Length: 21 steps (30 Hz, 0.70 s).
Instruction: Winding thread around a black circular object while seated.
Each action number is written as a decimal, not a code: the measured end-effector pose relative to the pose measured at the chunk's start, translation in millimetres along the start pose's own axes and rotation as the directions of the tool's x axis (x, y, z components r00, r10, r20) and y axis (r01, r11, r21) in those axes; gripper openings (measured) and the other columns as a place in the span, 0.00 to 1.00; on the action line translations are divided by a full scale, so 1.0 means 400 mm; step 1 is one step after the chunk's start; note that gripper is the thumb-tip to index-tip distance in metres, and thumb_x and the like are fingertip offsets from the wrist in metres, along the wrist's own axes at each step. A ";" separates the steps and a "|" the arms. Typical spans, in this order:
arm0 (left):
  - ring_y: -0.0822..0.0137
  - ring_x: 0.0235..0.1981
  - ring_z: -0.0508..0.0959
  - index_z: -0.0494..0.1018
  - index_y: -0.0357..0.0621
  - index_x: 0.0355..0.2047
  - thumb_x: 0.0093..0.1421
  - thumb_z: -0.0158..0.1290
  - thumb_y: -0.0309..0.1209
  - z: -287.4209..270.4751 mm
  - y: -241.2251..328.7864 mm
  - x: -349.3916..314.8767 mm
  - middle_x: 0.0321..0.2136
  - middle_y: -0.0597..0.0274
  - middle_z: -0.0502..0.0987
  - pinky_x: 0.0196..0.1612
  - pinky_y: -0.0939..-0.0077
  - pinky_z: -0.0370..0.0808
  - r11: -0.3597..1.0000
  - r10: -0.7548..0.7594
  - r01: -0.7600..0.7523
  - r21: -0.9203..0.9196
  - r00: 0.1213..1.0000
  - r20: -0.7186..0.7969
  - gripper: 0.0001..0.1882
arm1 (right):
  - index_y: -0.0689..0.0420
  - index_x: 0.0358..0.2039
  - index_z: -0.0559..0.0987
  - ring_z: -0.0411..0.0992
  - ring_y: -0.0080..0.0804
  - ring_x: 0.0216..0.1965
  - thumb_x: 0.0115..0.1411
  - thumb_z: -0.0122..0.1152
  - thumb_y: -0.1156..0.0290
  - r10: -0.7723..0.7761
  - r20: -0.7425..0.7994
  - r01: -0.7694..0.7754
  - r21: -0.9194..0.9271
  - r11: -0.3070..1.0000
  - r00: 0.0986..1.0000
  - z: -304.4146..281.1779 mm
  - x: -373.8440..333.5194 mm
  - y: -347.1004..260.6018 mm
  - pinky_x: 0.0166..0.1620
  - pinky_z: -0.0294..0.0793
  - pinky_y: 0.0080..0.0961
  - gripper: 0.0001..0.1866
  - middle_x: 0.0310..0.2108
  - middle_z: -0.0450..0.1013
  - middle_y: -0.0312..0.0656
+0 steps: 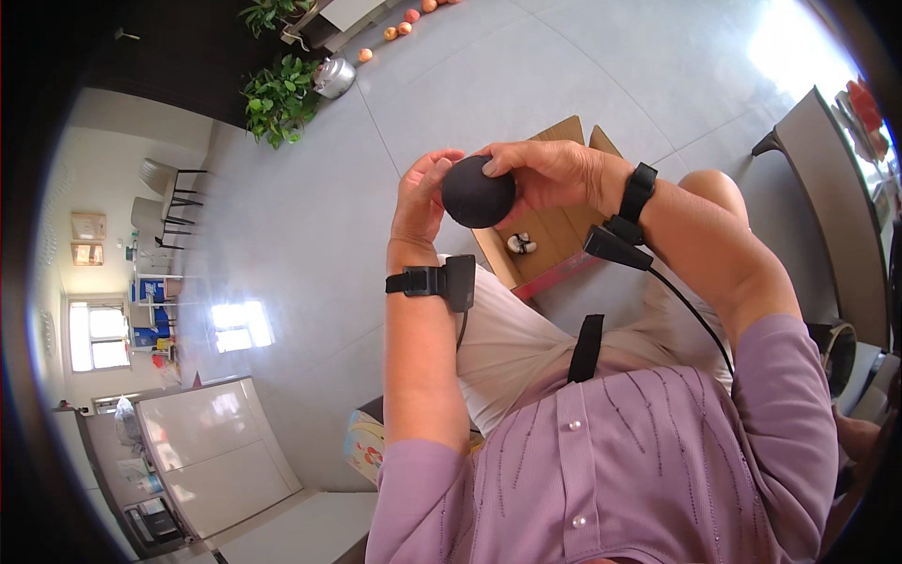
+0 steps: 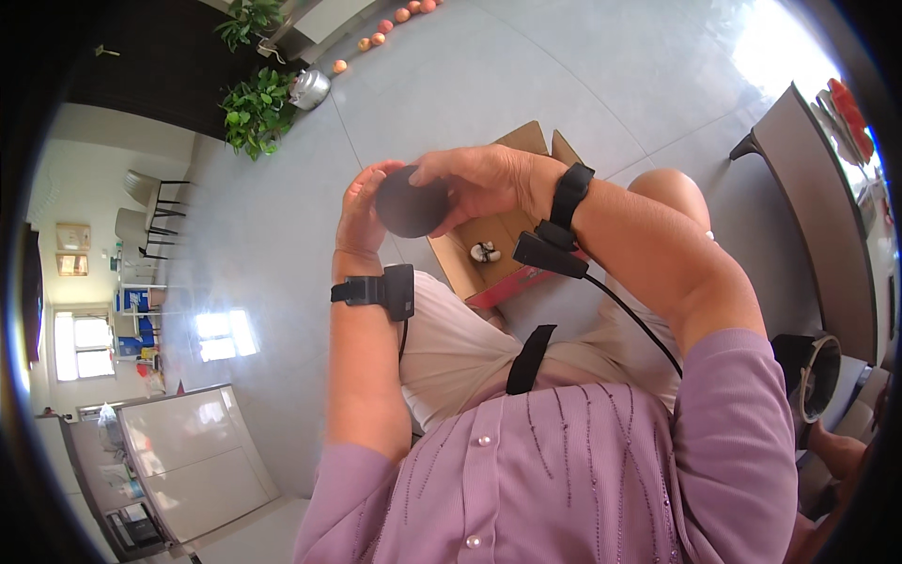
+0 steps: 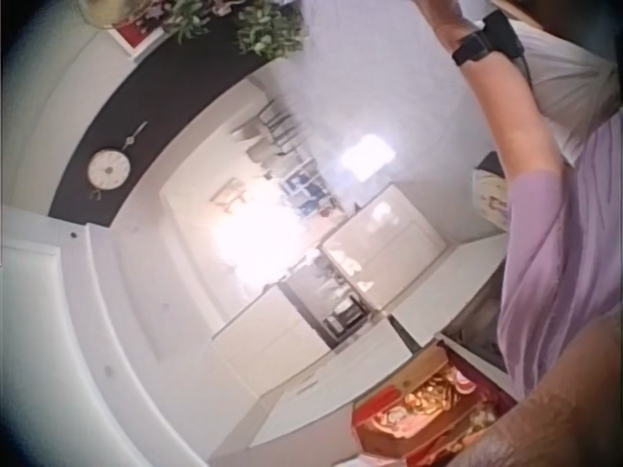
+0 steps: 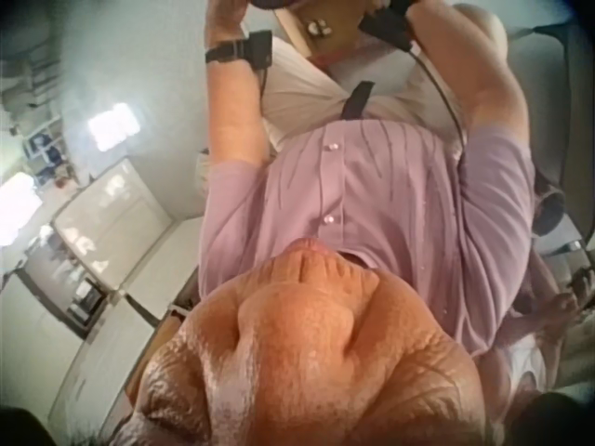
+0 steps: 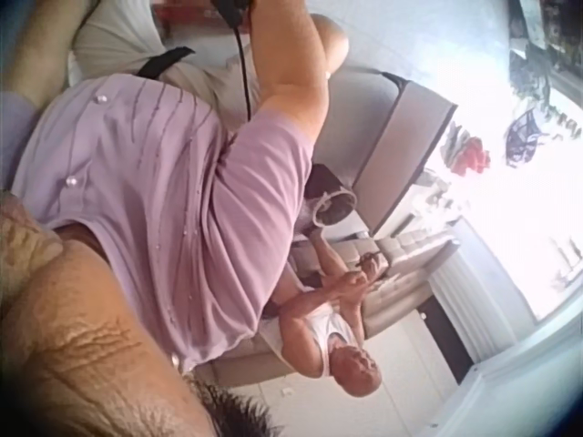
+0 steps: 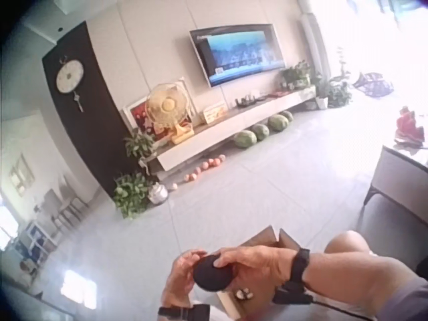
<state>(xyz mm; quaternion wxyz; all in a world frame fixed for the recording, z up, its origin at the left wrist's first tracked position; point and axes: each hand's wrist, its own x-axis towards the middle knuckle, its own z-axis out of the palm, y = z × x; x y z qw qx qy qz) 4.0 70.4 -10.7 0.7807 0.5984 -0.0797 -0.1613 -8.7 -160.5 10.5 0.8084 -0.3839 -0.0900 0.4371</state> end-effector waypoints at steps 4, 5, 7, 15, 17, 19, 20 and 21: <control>0.74 0.36 0.80 0.75 0.39 0.44 0.63 0.57 0.39 0.009 -0.011 0.003 0.37 0.62 0.80 0.39 0.81 0.77 1.000 0.020 -0.023 -0.019 0.994 -0.104 0.17 | 0.60 0.49 0.73 0.68 0.47 0.52 0.59 0.61 0.61 -0.063 0.005 0.062 0.080 0.995 0.998 0.013 -0.003 -0.001 0.53 0.76 0.43 0.22 0.51 0.67 0.50; 0.74 0.33 0.79 0.76 0.39 0.42 0.63 0.56 0.38 0.008 -0.012 0.002 0.34 0.63 0.80 0.37 0.80 0.77 1.000 0.024 -0.025 -0.005 0.990 -0.137 0.15 | 0.60 0.49 0.72 0.68 0.47 0.52 0.59 0.61 0.62 -0.090 -0.005 0.090 0.105 0.990 0.996 0.013 0.002 0.001 0.53 0.76 0.44 0.22 0.50 0.67 0.50; 0.75 0.31 0.79 0.76 0.39 0.41 0.64 0.55 0.38 -0.007 -0.021 0.005 0.32 0.64 0.80 0.35 0.79 0.77 1.000 0.029 -0.027 0.013 0.986 -0.165 0.14 | 0.60 0.49 0.72 0.68 0.48 0.52 0.59 0.61 0.62 -0.124 -0.016 0.125 0.131 0.984 0.992 0.021 0.002 -0.006 0.53 0.76 0.44 0.22 0.50 0.67 0.50; 0.77 0.22 0.73 0.80 0.39 0.32 0.60 0.59 0.29 0.038 -0.006 -0.011 0.25 0.65 0.78 0.27 0.80 0.71 0.961 0.000 0.028 0.275 0.995 -0.104 0.05 | 0.57 0.55 0.64 0.72 0.41 0.51 0.56 0.67 0.67 -0.352 -0.335 0.400 0.082 0.913 0.874 0.000 0.010 -0.031 0.48 0.81 0.40 0.29 0.51 0.66 0.48; 0.77 0.23 0.73 0.80 0.39 0.32 0.59 0.59 0.28 0.055 0.004 -0.015 0.25 0.65 0.78 0.27 0.80 0.71 0.951 -0.023 0.040 0.305 0.998 -0.058 0.05 | 0.57 0.56 0.62 0.71 0.42 0.50 0.54 0.68 0.67 -0.353 -0.347 0.393 0.050 0.918 0.869 -0.015 0.013 -0.037 0.47 0.81 0.40 0.32 0.50 0.65 0.47; 0.76 0.23 0.72 0.80 0.39 0.32 0.58 0.60 0.27 0.050 0.004 -0.020 0.25 0.64 0.78 0.27 0.80 0.70 0.940 -0.046 0.050 0.336 0.999 -0.020 0.05 | 0.59 0.57 0.62 0.71 0.41 0.51 0.51 0.70 0.63 -0.366 -0.416 0.366 -0.084 0.927 0.832 -0.012 0.012 -0.039 0.47 0.80 0.39 0.37 0.48 0.67 0.49; 0.76 0.23 0.72 0.80 0.39 0.32 0.58 0.60 0.26 0.047 0.002 -0.019 0.25 0.64 0.78 0.26 0.80 0.70 0.946 -0.014 0.007 0.323 1.000 0.020 0.04 | 0.59 0.57 0.62 0.71 0.41 0.51 0.51 0.70 0.63 -0.363 -0.418 0.364 -0.081 0.928 0.833 -0.018 0.015 -0.037 0.47 0.80 0.39 0.37 0.48 0.67 0.49; 0.76 0.23 0.72 0.80 0.39 0.32 0.58 0.60 0.25 0.048 0.006 -0.022 0.25 0.64 0.78 0.26 0.80 0.70 0.951 0.019 -0.036 0.309 0.998 0.056 0.04 | 0.58 0.57 0.63 0.72 0.41 0.49 0.50 0.71 0.63 -0.378 -0.432 0.334 -0.178 0.926 0.819 -0.021 0.018 -0.036 0.46 0.80 0.38 0.37 0.49 0.68 0.49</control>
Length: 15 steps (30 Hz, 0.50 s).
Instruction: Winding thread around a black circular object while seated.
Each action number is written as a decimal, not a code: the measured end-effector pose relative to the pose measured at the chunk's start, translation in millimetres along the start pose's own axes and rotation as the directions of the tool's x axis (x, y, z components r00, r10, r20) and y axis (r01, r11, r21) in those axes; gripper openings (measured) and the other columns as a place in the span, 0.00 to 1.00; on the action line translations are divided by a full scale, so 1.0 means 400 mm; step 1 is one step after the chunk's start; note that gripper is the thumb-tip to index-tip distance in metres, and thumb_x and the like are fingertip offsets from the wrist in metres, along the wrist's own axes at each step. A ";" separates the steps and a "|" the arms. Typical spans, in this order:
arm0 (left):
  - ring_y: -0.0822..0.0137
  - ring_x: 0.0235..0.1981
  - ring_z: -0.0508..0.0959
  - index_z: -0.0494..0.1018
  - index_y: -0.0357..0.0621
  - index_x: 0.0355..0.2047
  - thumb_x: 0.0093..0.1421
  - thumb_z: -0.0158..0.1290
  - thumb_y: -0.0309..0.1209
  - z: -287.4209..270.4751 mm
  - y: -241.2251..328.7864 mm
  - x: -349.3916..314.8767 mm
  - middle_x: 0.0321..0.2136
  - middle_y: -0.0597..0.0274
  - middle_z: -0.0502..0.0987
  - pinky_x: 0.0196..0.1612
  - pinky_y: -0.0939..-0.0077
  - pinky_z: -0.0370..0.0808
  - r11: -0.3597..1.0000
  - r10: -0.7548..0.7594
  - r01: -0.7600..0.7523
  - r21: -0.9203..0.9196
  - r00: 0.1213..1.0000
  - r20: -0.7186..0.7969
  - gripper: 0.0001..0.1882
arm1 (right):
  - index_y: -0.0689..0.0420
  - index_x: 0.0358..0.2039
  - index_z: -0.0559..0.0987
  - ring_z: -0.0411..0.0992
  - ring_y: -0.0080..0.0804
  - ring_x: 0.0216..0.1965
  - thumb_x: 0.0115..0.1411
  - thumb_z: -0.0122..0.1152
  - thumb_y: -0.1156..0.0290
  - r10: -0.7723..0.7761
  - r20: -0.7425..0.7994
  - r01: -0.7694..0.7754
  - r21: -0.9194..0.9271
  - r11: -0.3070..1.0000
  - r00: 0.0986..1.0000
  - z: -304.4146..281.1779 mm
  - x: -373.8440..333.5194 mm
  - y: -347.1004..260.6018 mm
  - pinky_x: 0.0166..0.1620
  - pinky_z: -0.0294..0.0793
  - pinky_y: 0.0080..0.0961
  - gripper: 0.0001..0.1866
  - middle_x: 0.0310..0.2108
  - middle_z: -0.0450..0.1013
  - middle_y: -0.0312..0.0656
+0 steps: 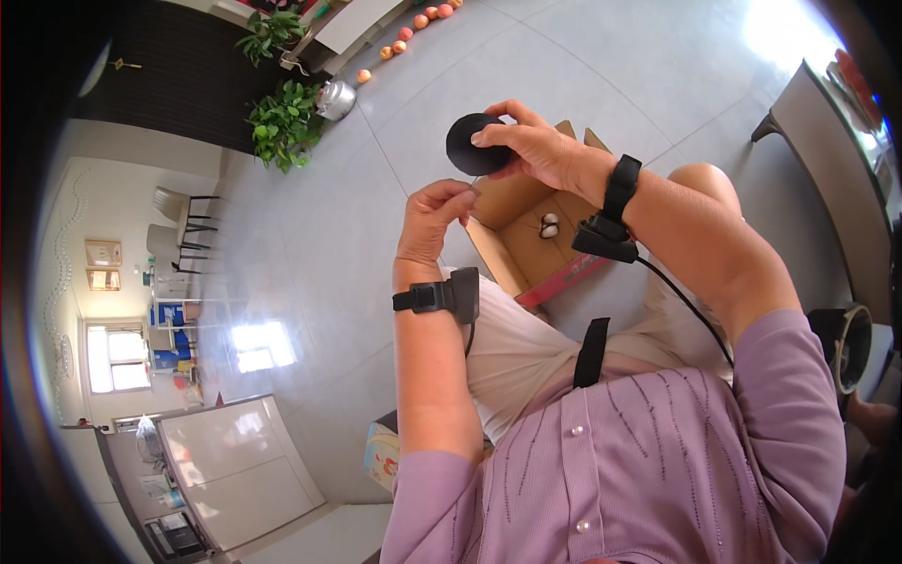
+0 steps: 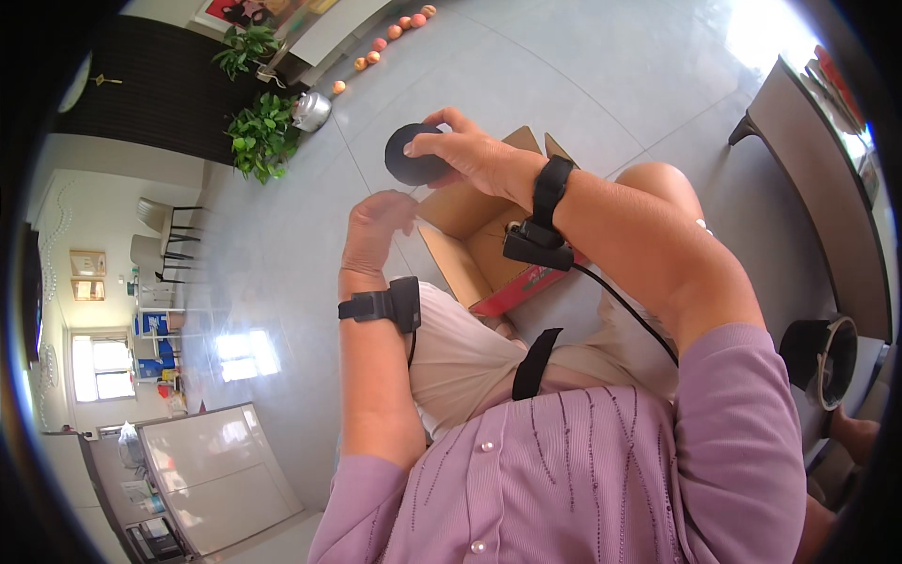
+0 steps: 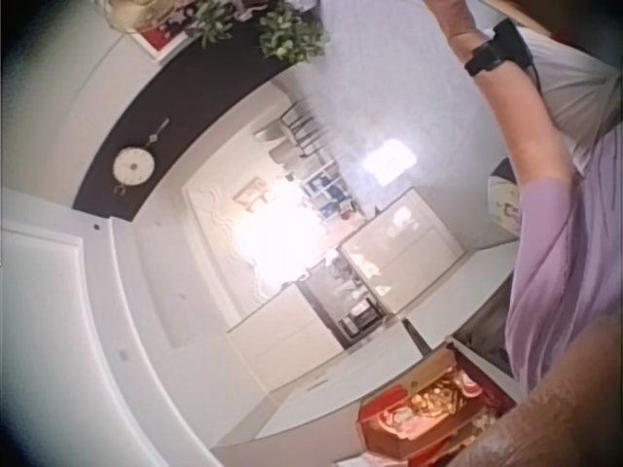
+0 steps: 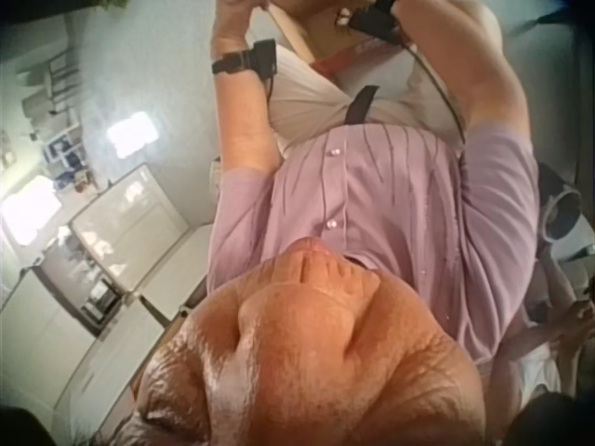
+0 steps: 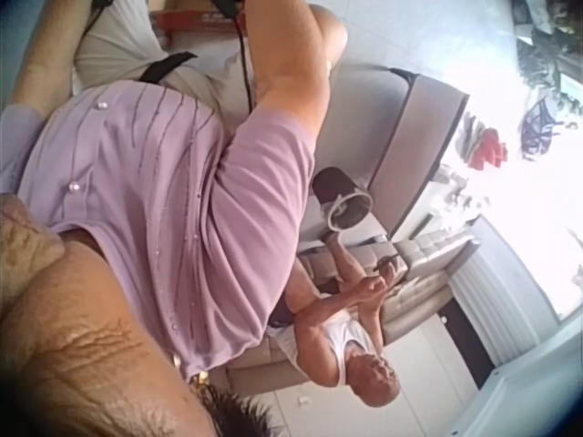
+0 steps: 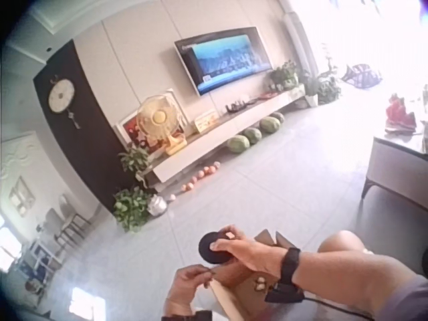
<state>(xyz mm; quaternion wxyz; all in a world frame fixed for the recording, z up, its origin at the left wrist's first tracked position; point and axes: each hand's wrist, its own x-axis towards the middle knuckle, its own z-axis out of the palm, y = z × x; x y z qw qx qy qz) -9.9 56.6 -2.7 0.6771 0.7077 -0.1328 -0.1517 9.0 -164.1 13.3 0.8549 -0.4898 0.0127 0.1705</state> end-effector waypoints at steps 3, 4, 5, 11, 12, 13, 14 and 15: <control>0.74 0.24 0.72 0.79 0.39 0.32 0.56 0.57 0.21 -0.008 0.012 -0.010 0.27 0.64 0.78 0.28 0.80 0.68 0.992 0.026 -0.031 -0.122 0.999 -0.044 0.04 | 0.56 0.56 0.65 0.73 0.39 0.47 0.50 0.70 0.63 -0.012 -0.039 0.003 -0.218 0.976 0.999 0.000 -0.005 0.008 0.43 0.80 0.34 0.35 0.48 0.68 0.49; 0.74 0.24 0.72 0.79 0.39 0.32 0.56 0.57 0.21 -0.012 0.008 -0.011 0.27 0.64 0.78 0.28 0.80 0.68 0.992 0.021 -0.027 -0.125 0.999 -0.045 0.04 | 0.55 0.55 0.67 0.73 0.38 0.45 0.50 0.70 0.63 -0.013 -0.061 -0.008 -0.334 0.943 0.998 0.004 -0.011 0.009 0.41 0.79 0.32 0.33 0.46 0.68 0.48; 0.75 0.24 0.72 0.79 0.40 0.33 0.56 0.58 0.22 -0.015 0.005 -0.010 0.27 0.65 0.78 0.29 0.81 0.67 0.980 0.047 -0.057 -0.193 0.997 -0.053 0.04 | 0.55 0.55 0.67 0.73 0.38 0.45 0.50 0.70 0.63 -0.008 -0.062 -0.013 -0.333 0.943 0.998 0.004 -0.015 0.011 0.41 0.79 0.32 0.33 0.46 0.68 0.48; 0.77 0.26 0.73 0.79 0.42 0.34 0.57 0.62 0.26 -0.043 -0.012 0.002 0.28 0.67 0.78 0.30 0.84 0.69 0.955 0.062 -0.101 -0.278 0.987 -0.148 0.05 | 0.55 0.54 0.69 0.73 0.38 0.45 0.51 0.68 0.65 0.266 0.154 -0.159 -0.493 0.855 0.952 0.012 -0.035 0.021 0.43 0.80 0.34 0.30 0.48 0.68 0.49; 0.78 0.27 0.74 0.78 0.42 0.34 0.57 0.62 0.27 -0.044 -0.012 0.005 0.28 0.67 0.78 0.31 0.84 0.70 0.962 0.026 -0.075 -0.264 0.982 -0.186 0.05 | 0.55 0.54 0.69 0.73 0.38 0.45 0.51 0.68 0.65 0.266 0.154 -0.159 -0.494 0.855 0.952 0.012 -0.036 0.024 0.43 0.80 0.34 0.30 0.48 0.68 0.49; 0.78 0.27 0.74 0.78 0.42 0.34 0.57 0.62 0.27 -0.041 -0.014 0.007 0.28 0.67 0.78 0.31 0.84 0.70 0.961 0.026 -0.076 -0.264 0.982 -0.187 0.05 | 0.56 0.55 0.68 0.73 0.39 0.46 0.52 0.66 0.65 0.303 0.217 -0.200 -0.396 0.896 0.928 0.010 -0.038 0.027 0.45 0.79 0.35 0.30 0.49 0.67 0.49; 0.78 0.28 0.75 0.78 0.42 0.35 0.58 0.62 0.28 -0.037 -0.017 0.010 0.28 0.68 0.79 0.32 0.84 0.71 0.975 0.036 -0.079 -0.210 0.979 -0.203 0.06 | 0.56 0.56 0.67 0.73 0.40 0.47 0.54 0.64 0.65 0.331 0.284 -0.246 -0.296 0.923 0.900 0.009 -0.039 0.029 0.47 0.79 0.36 0.29 0.50 0.67 0.50; 0.79 0.29 0.75 0.78 0.42 0.35 0.59 0.61 0.29 -0.030 -0.016 0.010 0.28 0.68 0.79 0.33 0.84 0.72 0.985 0.045 -0.080 -0.155 0.975 -0.217 0.06 | 0.56 0.56 0.67 0.73 0.40 0.47 0.54 0.64 0.65 0.332 0.284 -0.247 -0.296 0.923 0.900 0.010 -0.044 0.024 0.47 0.79 0.36 0.29 0.50 0.67 0.50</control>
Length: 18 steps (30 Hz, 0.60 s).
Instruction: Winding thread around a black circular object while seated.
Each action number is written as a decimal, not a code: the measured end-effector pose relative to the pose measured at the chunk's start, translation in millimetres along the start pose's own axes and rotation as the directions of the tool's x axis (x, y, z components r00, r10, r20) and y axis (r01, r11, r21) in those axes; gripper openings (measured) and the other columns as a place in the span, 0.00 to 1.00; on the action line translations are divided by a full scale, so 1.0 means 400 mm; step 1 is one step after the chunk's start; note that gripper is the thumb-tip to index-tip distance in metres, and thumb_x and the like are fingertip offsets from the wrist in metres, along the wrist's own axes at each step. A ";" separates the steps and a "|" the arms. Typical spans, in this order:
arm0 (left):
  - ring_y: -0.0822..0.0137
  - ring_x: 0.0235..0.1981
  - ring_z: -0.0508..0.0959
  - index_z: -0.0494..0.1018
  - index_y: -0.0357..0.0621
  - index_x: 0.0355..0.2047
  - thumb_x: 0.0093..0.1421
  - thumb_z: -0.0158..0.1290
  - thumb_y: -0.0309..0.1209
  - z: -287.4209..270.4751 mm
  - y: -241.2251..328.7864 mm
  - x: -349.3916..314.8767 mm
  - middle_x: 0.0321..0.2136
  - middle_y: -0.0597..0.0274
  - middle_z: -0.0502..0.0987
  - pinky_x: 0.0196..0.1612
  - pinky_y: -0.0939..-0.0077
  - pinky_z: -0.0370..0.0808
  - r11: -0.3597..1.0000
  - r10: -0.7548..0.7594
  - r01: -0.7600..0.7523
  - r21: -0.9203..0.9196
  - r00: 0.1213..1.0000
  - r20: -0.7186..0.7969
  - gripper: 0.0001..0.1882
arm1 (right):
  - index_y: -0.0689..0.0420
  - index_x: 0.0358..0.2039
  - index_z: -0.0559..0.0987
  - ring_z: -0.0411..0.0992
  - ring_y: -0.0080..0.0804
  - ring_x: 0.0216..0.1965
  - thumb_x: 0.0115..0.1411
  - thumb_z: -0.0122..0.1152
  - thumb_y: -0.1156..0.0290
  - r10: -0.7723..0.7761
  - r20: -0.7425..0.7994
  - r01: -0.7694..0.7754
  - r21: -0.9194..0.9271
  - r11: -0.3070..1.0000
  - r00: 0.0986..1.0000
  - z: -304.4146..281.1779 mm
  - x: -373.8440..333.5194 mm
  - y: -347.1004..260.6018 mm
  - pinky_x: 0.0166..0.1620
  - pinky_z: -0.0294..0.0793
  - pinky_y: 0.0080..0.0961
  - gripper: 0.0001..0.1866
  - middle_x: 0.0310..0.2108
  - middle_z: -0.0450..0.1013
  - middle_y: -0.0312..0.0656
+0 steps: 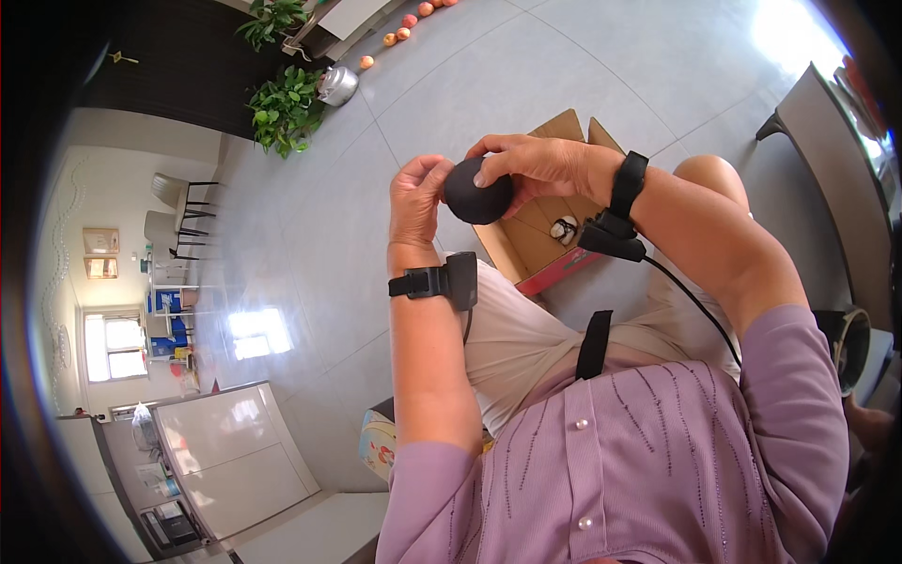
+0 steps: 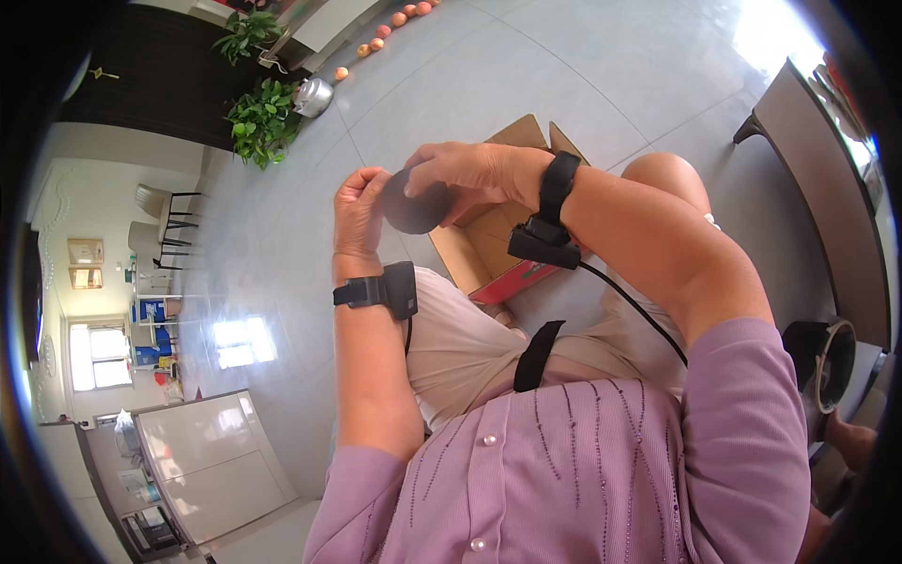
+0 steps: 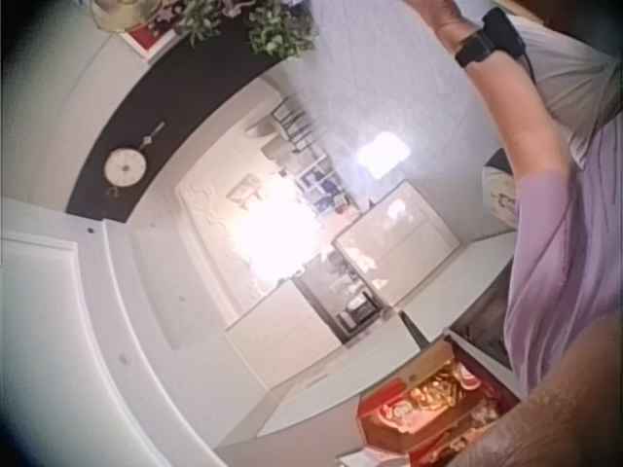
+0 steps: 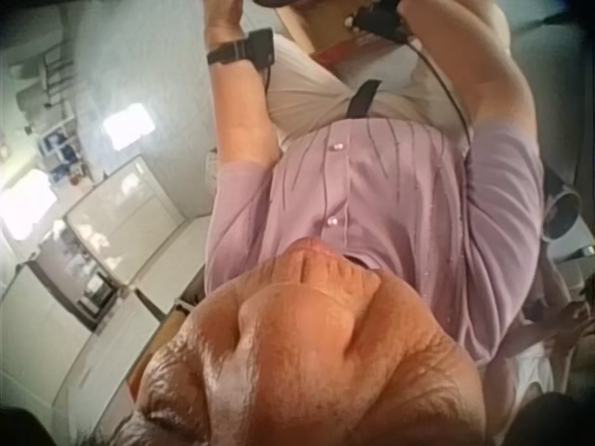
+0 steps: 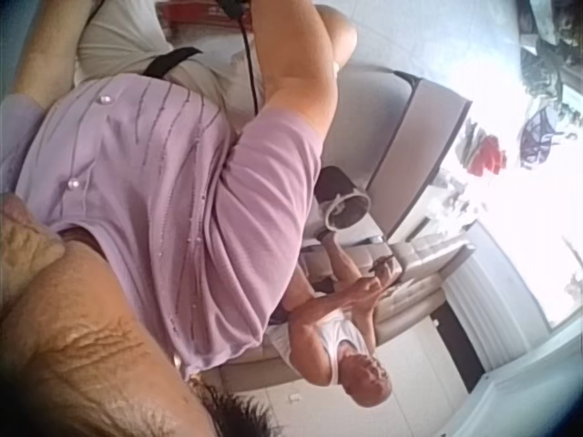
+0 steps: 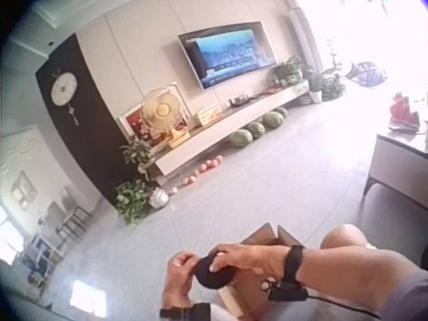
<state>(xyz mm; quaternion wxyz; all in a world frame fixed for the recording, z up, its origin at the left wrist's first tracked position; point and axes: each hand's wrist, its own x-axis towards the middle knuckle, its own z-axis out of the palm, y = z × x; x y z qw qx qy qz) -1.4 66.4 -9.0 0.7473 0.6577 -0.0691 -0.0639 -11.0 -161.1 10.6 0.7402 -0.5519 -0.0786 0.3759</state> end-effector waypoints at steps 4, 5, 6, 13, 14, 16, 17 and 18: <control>0.79 0.28 0.76 0.78 0.41 0.35 0.62 0.58 0.30 0.015 0.007 -0.003 0.29 0.68 0.80 0.32 0.84 0.73 0.999 -0.039 0.039 -0.008 0.999 -0.005 0.06 | 0.59 0.56 0.66 0.72 0.41 0.49 0.57 0.61 0.63 -0.045 0.106 0.029 0.152 0.988 0.993 0.004 -0.018 -0.014 0.49 0.78 0.38 0.29 0.50 0.67 0.49; 0.79 0.26 0.75 0.78 0.41 0.35 0.61 0.59 0.31 0.021 0.007 0.000 0.27 0.68 0.79 0.31 0.84 0.72 0.999 -0.043 0.043 -0.005 0.999 -0.014 0.07 | 0.59 0.56 0.66 0.71 0.41 0.50 0.57 0.60 0.62 -0.075 0.113 0.051 0.198 0.979 0.991 0.004 -0.020 -0.015 0.50 0.77 0.39 0.28 0.50 0.67 0.49; 0.79 0.25 0.74 0.78 0.41 0.34 0.61 0.60 0.32 0.020 0.006 0.001 0.25 0.69 0.78 0.29 0.84 0.70 0.999 -0.045 0.045 0.000 0.999 -0.025 0.07 | 0.59 0.56 0.66 0.71 0.41 0.50 0.57 0.60 0.62 -0.074 0.115 0.050 0.197 0.979 0.991 0.007 -0.018 -0.016 0.50 0.77 0.39 0.28 0.50 0.67 0.49; 0.77 0.21 0.72 0.78 0.42 0.32 0.60 0.59 0.33 0.014 -0.003 0.009 0.22 0.68 0.76 0.27 0.82 0.70 0.991 -0.117 0.117 0.068 0.993 0.003 0.07 | 0.58 0.55 0.67 0.71 0.40 0.50 0.57 0.62 0.64 -0.225 -0.047 0.225 0.403 0.887 0.973 -0.003 0.007 -0.020 0.48 0.78 0.40 0.27 0.50 0.68 0.47; 0.77 0.21 0.73 0.78 0.41 0.31 0.60 0.59 0.32 0.022 -0.001 0.009 0.22 0.68 0.76 0.27 0.82 0.70 0.986 -0.126 0.127 0.107 0.992 -0.012 0.07 | 0.57 0.56 0.66 0.71 0.40 0.51 0.57 0.63 0.64 -0.248 -0.131 0.280 0.400 0.873 0.960 -0.011 0.014 -0.018 0.48 0.78 0.40 0.28 0.50 0.68 0.47; 0.76 0.21 0.73 0.78 0.41 0.31 0.59 0.59 0.31 0.027 0.004 0.002 0.21 0.67 0.75 0.27 0.81 0.70 0.980 -0.136 0.139 0.145 0.990 -0.033 0.07 | 0.57 0.57 0.65 0.71 0.40 0.50 0.56 0.65 0.65 -0.246 -0.223 0.317 0.381 0.869 0.943 -0.008 0.018 -0.021 0.48 0.78 0.40 0.30 0.50 0.68 0.47; 0.76 0.22 0.73 0.78 0.40 0.31 0.59 0.59 0.31 0.028 0.006 -0.004 0.21 0.67 0.75 0.27 0.81 0.70 0.978 -0.131 0.121 0.172 0.990 0.046 0.07 | 0.57 0.57 0.63 0.71 0.40 0.49 0.55 0.66 0.65 -0.244 -0.315 0.353 0.357 0.865 0.917 -0.008 0.020 -0.022 0.48 0.78 0.39 0.32 0.49 0.68 0.47; 0.75 0.22 0.73 0.79 0.39 0.31 0.59 0.60 0.31 0.031 0.011 -0.009 0.22 0.66 0.76 0.27 0.80 0.71 0.975 -0.125 0.099 0.198 0.984 0.124 0.07 | 0.57 0.57 0.63 0.71 0.40 0.49 0.55 0.66 0.65 -0.244 -0.314 0.353 0.358 0.865 0.917 -0.012 0.023 -0.021 0.48 0.78 0.39 0.32 0.49 0.68 0.47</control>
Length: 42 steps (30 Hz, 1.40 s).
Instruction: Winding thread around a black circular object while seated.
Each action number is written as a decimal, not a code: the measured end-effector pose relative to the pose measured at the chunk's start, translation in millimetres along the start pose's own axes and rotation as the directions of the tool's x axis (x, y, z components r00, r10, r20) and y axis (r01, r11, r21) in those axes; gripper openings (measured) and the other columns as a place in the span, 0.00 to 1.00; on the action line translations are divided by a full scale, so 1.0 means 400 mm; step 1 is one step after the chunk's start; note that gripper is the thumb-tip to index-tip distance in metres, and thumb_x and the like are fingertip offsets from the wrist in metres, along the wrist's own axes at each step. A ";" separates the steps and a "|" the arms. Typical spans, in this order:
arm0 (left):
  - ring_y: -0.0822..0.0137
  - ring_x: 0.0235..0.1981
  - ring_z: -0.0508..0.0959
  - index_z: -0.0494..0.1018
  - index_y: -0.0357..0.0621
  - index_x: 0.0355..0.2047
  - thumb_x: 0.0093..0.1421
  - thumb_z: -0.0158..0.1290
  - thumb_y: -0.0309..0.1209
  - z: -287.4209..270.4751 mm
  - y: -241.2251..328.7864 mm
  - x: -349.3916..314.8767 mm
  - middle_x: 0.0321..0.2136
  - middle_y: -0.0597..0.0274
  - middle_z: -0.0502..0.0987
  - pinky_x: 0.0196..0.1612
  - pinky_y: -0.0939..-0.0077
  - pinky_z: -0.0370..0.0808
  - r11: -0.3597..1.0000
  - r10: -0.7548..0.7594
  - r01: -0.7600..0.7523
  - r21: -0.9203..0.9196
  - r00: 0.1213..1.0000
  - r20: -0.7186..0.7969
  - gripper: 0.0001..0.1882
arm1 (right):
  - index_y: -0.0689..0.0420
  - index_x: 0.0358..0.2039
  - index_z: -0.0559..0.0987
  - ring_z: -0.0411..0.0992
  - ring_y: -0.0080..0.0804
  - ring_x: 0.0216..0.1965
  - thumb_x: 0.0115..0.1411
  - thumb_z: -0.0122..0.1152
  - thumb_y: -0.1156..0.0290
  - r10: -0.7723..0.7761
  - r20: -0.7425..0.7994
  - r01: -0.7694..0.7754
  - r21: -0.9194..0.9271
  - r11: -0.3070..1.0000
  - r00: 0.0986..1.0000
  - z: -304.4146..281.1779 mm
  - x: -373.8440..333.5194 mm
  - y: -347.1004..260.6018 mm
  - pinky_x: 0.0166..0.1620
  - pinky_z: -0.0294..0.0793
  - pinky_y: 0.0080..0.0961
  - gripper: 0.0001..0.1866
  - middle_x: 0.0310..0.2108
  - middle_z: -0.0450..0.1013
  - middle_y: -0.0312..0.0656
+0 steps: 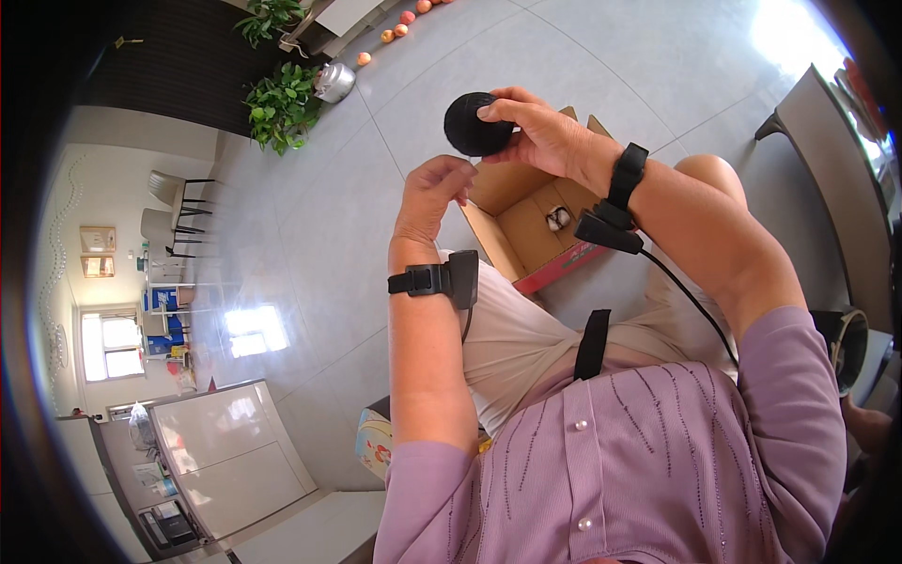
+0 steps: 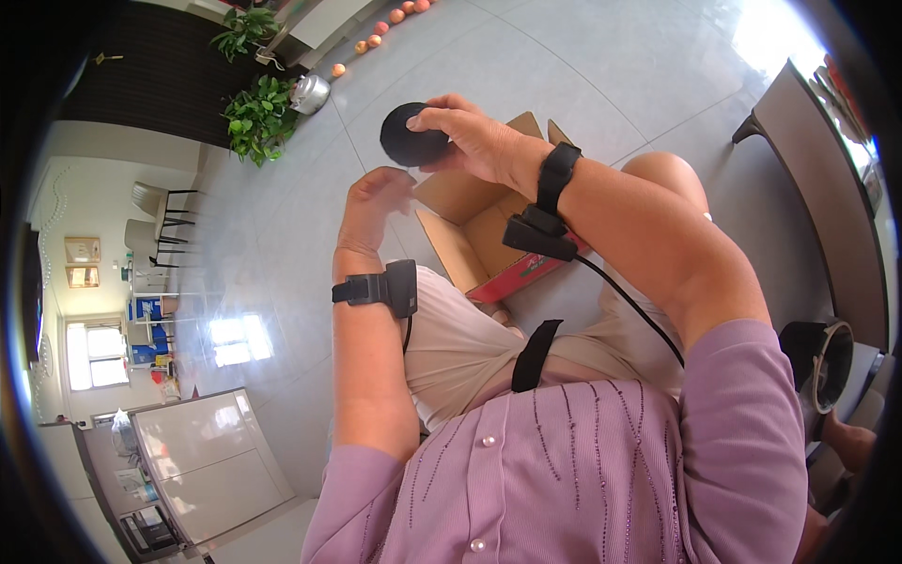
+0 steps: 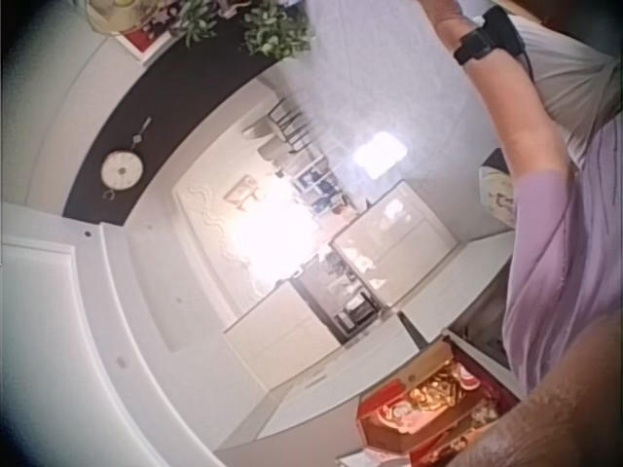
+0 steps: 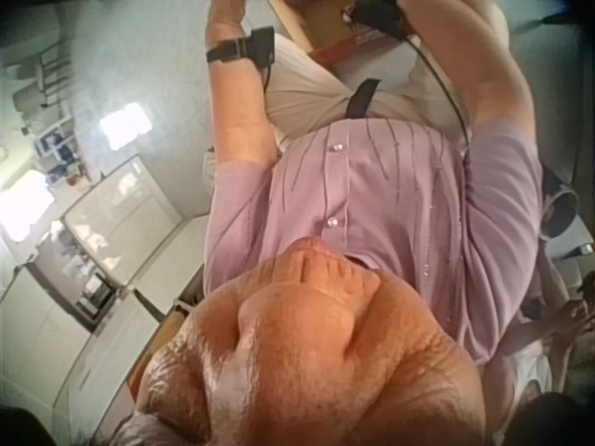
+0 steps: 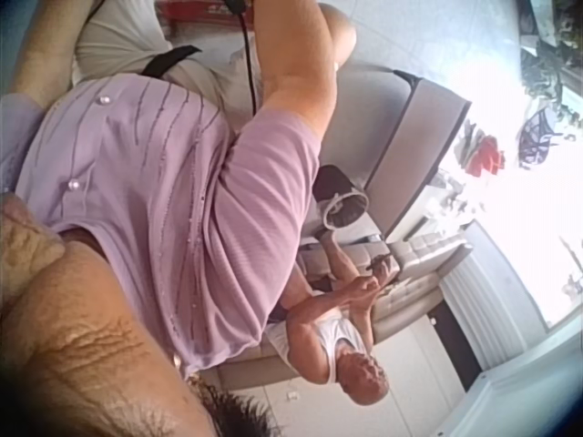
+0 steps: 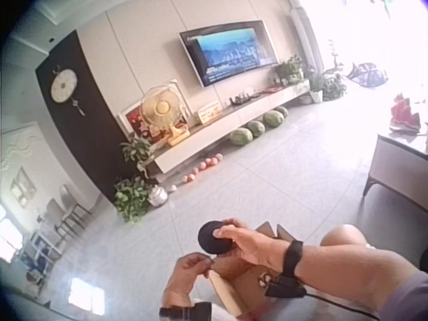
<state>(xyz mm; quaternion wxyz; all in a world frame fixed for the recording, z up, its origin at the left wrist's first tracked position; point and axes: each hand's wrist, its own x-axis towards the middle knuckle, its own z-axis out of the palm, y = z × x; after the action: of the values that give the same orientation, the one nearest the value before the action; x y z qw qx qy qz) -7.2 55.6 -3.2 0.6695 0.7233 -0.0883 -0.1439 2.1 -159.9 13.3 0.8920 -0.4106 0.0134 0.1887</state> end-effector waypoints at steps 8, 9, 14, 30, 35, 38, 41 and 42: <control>0.74 0.23 0.72 0.80 0.39 0.33 0.55 0.64 0.27 0.004 0.013 -0.013 0.23 0.66 0.77 0.27 0.80 0.69 0.974 0.100 -0.098 -0.206 0.995 -0.003 0.07 | 0.56 0.56 0.66 0.73 0.37 0.45 0.52 0.70 0.64 0.006 -0.115 -0.063 -0.496 0.866 0.993 -0.025 0.016 0.024 0.42 0.80 0.33 0.33 0.45 0.69 0.49; 0.74 0.23 0.72 0.80 0.39 0.32 0.54 0.65 0.26 -0.005 0.010 -0.011 0.23 0.66 0.77 0.27 0.80 0.68 0.969 0.108 -0.117 -0.216 0.993 -0.052 0.07 | 0.56 0.56 0.66 0.73 0.37 0.45 0.52 0.70 0.64 0.008 -0.113 -0.063 -0.496 0.866 0.994 -0.013 0.005 0.021 0.42 0.80 0.33 0.33 0.45 0.69 0.49; 0.75 0.26 0.73 0.79 0.42 0.33 0.57 0.63 0.27 -0.019 -0.001 -0.003 0.26 0.69 0.77 0.31 0.81 0.70 0.983 0.126 -0.132 -0.127 0.990 -0.057 0.05 | 0.56 0.56 0.67 0.73 0.40 0.47 0.52 0.68 0.63 0.237 0.052 -0.168 -0.561 0.810 0.970 0.006 -0.030 0.014 0.42 0.81 0.34 0.32 0.48 0.68 0.51; 0.77 0.24 0.74 0.78 0.40 0.36 0.62 0.60 0.33 -0.033 -0.031 0.026 0.27 0.67 0.79 0.28 0.81 0.69 0.951 0.103 -0.156 -0.265 0.973 -0.204 0.09 | 0.62 0.54 0.68 0.68 0.48 0.53 0.59 0.61 0.65 0.245 0.331 -0.296 0.111 0.949 0.911 0.019 -0.032 0.012 0.54 0.76 0.46 0.25 0.51 0.65 0.53; 0.78 0.21 0.70 0.78 0.39 0.34 0.61 0.59 0.32 -0.025 -0.023 0.028 0.23 0.68 0.75 0.25 0.80 0.67 0.970 0.070 -0.108 -0.220 0.982 -0.174 0.08 | 0.65 0.53 0.68 0.71 0.46 0.53 0.60 0.61 0.66 0.116 0.256 -0.184 0.259 0.948 0.960 0.020 -0.026 0.010 0.58 0.74 0.48 0.24 0.52 0.66 0.53; 0.78 0.19 0.68 0.78 0.39 0.33 0.61 0.59 0.31 -0.027 -0.023 0.027 0.21 0.69 0.74 0.24 0.79 0.66 0.979 0.051 -0.089 -0.184 0.978 -0.203 0.07 | 0.63 0.54 0.68 0.71 0.47 0.54 0.60 0.62 0.64 0.098 0.246 -0.160 0.247 0.956 0.964 0.020 -0.022 0.016 0.58 0.74 0.47 0.25 0.53 0.66 0.51; 0.77 0.19 0.67 0.78 0.39 0.32 0.61 0.58 0.32 -0.020 -0.024 0.027 0.20 0.69 0.74 0.24 0.79 0.65 0.982 0.034 -0.074 -0.175 0.975 -0.218 0.08 | 0.59 0.56 0.68 0.71 0.43 0.52 0.60 0.62 0.62 0.135 0.200 -0.153 0.077 0.985 0.970 0.011 -0.019 0.016 0.56 0.75 0.44 0.27 0.53 0.67 0.49; 0.77 0.19 0.67 0.78 0.39 0.32 0.61 0.58 0.33 -0.020 -0.025 0.026 0.21 0.69 0.74 0.24 0.79 0.64 0.983 0.026 -0.068 -0.171 0.972 -0.235 0.09 | 0.58 0.57 0.67 0.71 0.41 0.51 0.60 0.62 0.60 0.156 0.181 -0.151 -0.042 0.988 0.971 0.015 -0.024 0.004 0.55 0.75 0.42 0.28 0.53 0.67 0.47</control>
<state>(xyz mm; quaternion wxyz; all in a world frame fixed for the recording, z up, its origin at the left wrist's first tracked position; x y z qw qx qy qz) 4.6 60.5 -13.4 0.7402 0.6704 -0.0135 -0.0499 -8.1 -157.7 17.8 0.8664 -0.4015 -0.0398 0.2943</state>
